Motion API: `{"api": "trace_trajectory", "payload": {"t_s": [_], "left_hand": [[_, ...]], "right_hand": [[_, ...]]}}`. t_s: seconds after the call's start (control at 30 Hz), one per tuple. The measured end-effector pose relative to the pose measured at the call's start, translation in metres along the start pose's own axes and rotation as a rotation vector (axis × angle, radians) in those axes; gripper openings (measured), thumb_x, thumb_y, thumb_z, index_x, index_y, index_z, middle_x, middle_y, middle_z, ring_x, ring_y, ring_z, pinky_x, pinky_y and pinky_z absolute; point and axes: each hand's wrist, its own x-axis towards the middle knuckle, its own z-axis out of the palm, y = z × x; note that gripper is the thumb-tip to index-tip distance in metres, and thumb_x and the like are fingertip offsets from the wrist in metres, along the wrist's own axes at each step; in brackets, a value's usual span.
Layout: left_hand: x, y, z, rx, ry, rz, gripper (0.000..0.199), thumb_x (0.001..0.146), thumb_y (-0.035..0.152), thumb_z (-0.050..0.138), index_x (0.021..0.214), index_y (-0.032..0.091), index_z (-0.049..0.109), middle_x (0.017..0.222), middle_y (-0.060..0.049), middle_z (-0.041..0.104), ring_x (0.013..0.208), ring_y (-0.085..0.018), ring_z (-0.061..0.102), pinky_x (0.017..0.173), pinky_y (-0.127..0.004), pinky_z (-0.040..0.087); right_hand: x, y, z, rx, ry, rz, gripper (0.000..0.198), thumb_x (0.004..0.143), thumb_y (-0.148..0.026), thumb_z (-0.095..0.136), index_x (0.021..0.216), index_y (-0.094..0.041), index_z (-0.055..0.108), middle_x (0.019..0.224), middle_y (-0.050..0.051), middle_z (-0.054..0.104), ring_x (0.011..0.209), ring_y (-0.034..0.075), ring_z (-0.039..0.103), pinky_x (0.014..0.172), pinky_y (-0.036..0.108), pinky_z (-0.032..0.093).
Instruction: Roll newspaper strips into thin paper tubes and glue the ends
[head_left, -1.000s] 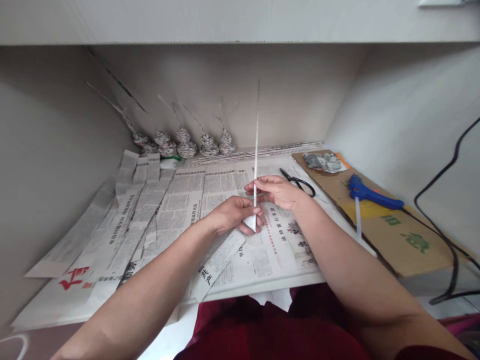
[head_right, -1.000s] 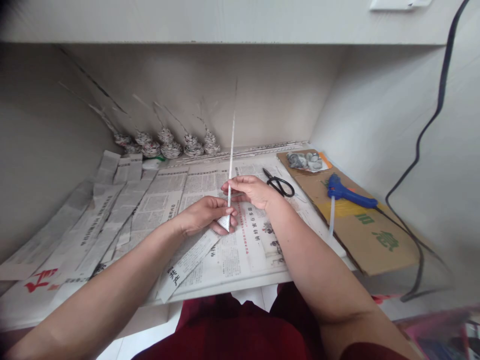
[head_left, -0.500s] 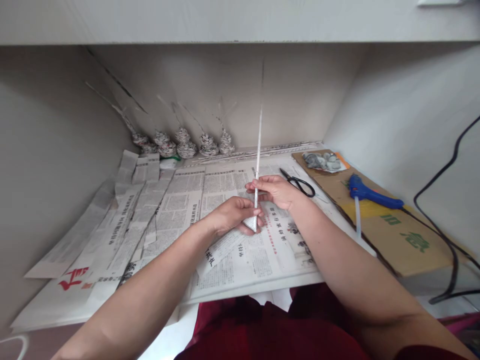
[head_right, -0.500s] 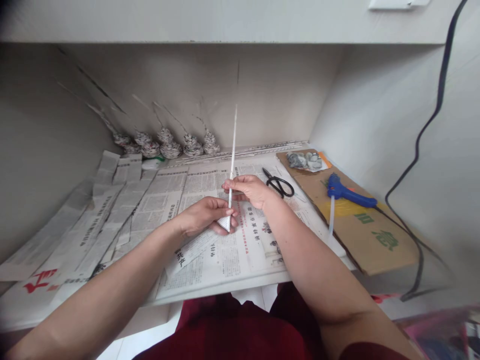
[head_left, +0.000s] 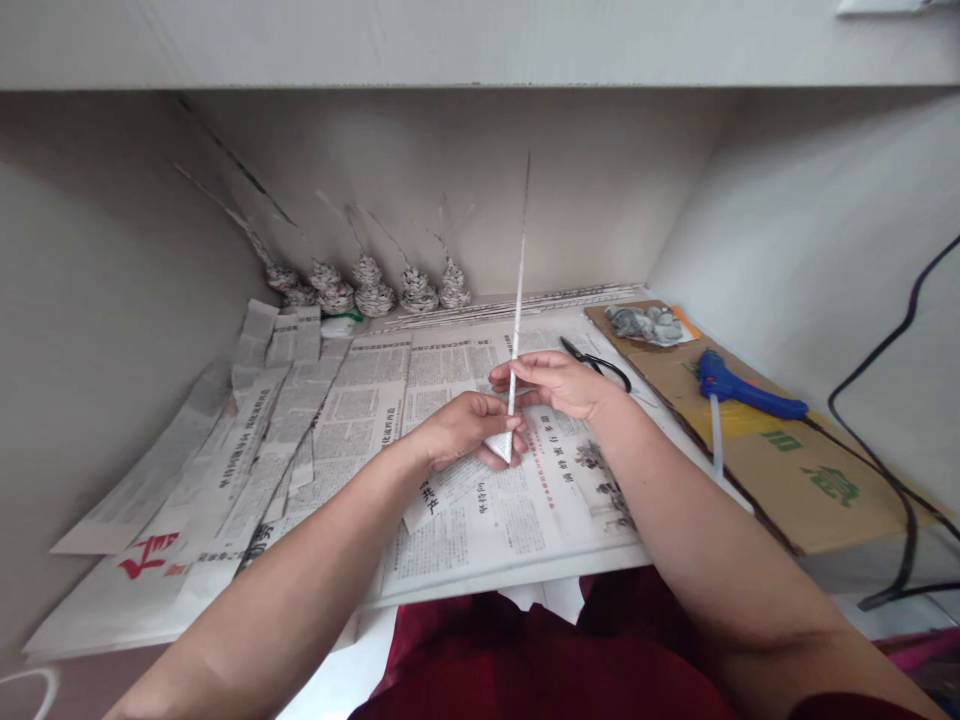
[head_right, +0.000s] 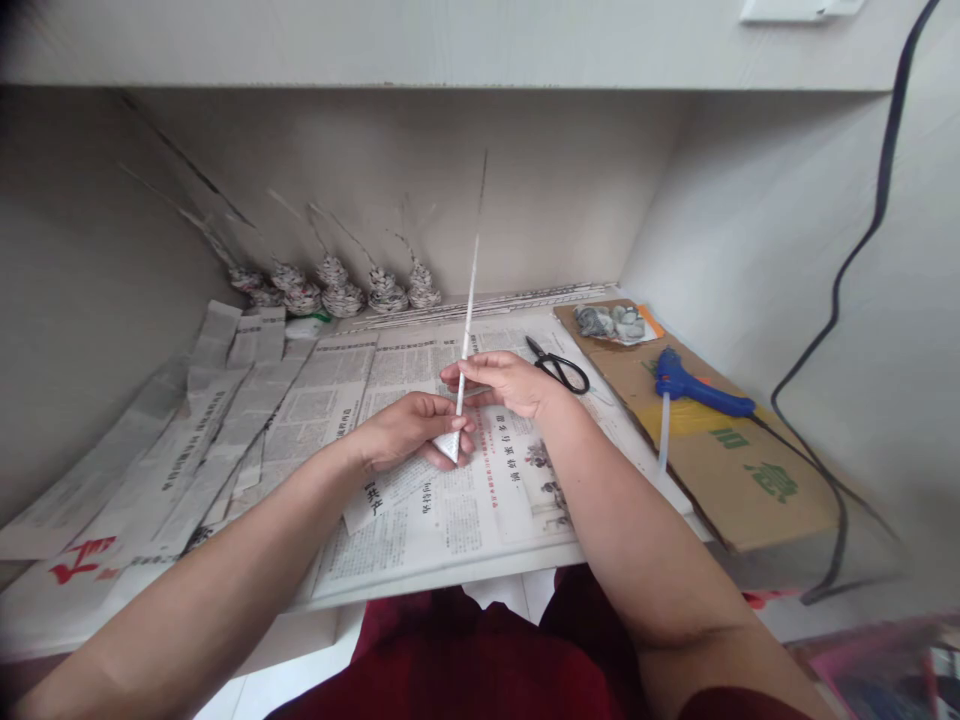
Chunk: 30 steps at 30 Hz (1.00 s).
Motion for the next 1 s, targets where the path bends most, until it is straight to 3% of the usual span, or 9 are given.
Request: {"api": "trace_trajectory", "payload": {"t_s": [0.07, 0.2, 0.37, 0.53, 0.7, 0.87, 1.0], "left_hand": [[-0.0001, 0.0003, 0.0000, 0.000, -0.002, -0.012, 0.029, 0.078, 0.040, 0.063, 0.087, 0.012, 0.064, 0.086, -0.010, 0.067, 0.075, -0.018, 0.066, 0.061, -0.030, 0.054], [-0.0002, 0.0006, 0.0003, 0.010, 0.001, -0.031, 0.028, 0.077, 0.038, 0.064, 0.085, 0.012, 0.064, 0.085, -0.010, 0.067, 0.074, -0.018, 0.066, 0.061, -0.030, 0.054], [-0.0004, 0.0000, 0.0001, 0.001, 0.007, -0.010, 0.028, 0.077, 0.039, 0.064, 0.085, 0.012, 0.063, 0.085, -0.010, 0.067, 0.074, -0.018, 0.066, 0.060, -0.030, 0.054], [-0.0002, 0.0003, -0.0005, 0.002, -0.011, -0.025, 0.029, 0.075, 0.040, 0.066, 0.083, 0.012, 0.063, 0.083, -0.009, 0.066, 0.073, -0.018, 0.066, 0.061, -0.031, 0.055], [0.0001, 0.0002, -0.0011, 0.006, -0.008, -0.021, 0.030, 0.075, 0.041, 0.065, 0.081, 0.012, 0.062, 0.086, -0.009, 0.066, 0.073, -0.017, 0.066, 0.061, -0.030, 0.055], [0.0002, 0.0002, -0.0007, 0.013, -0.010, -0.028, 0.030, 0.075, 0.041, 0.066, 0.082, 0.012, 0.062, 0.084, -0.009, 0.066, 0.073, -0.017, 0.065, 0.060, -0.029, 0.054], [0.0003, 0.0001, -0.0009, 0.014, 0.004, -0.028, 0.030, 0.075, 0.041, 0.065, 0.083, 0.012, 0.061, 0.085, -0.010, 0.066, 0.072, -0.016, 0.065, 0.059, -0.029, 0.054]], "right_hand": [[0.0005, 0.0004, 0.0000, -0.004, 0.021, -0.012, 0.025, 0.073, -0.036, 0.071, 0.085, -0.015, 0.070, 0.098, 0.010, 0.067, 0.090, 0.020, 0.063, 0.076, 0.034, 0.053], [0.0025, 0.0011, 0.0002, -0.023, 0.192, -0.024, 0.025, 0.071, -0.040, 0.072, 0.076, -0.016, 0.067, 0.089, 0.008, 0.068, 0.085, 0.019, 0.063, 0.071, 0.032, 0.053], [-0.0011, -0.0023, -0.0018, -0.057, -0.001, -0.025, 0.026, 0.076, -0.039, 0.067, 0.088, -0.016, 0.070, 0.099, 0.009, 0.067, 0.092, 0.020, 0.062, 0.078, 0.034, 0.052], [-0.0002, -0.0021, -0.0037, -0.023, 0.167, -0.028, 0.024, 0.071, -0.039, 0.072, 0.074, -0.017, 0.067, 0.089, 0.006, 0.067, 0.088, 0.018, 0.062, 0.072, 0.029, 0.052], [-0.0007, -0.0017, -0.0038, -0.040, 0.034, -0.038, 0.028, 0.074, -0.041, 0.069, 0.088, -0.016, 0.070, 0.102, 0.010, 0.066, 0.097, 0.021, 0.060, 0.079, 0.033, 0.051], [0.0006, -0.0011, -0.0026, -0.033, 0.194, -0.045, 0.026, 0.070, -0.042, 0.072, 0.073, -0.016, 0.067, 0.088, 0.007, 0.068, 0.088, 0.019, 0.062, 0.071, 0.029, 0.051], [-0.0022, -0.0034, -0.0052, -0.061, 0.047, -0.042, 0.028, 0.075, -0.041, 0.069, 0.089, -0.017, 0.070, 0.104, 0.010, 0.066, 0.097, 0.021, 0.060, 0.077, 0.032, 0.052]]}}
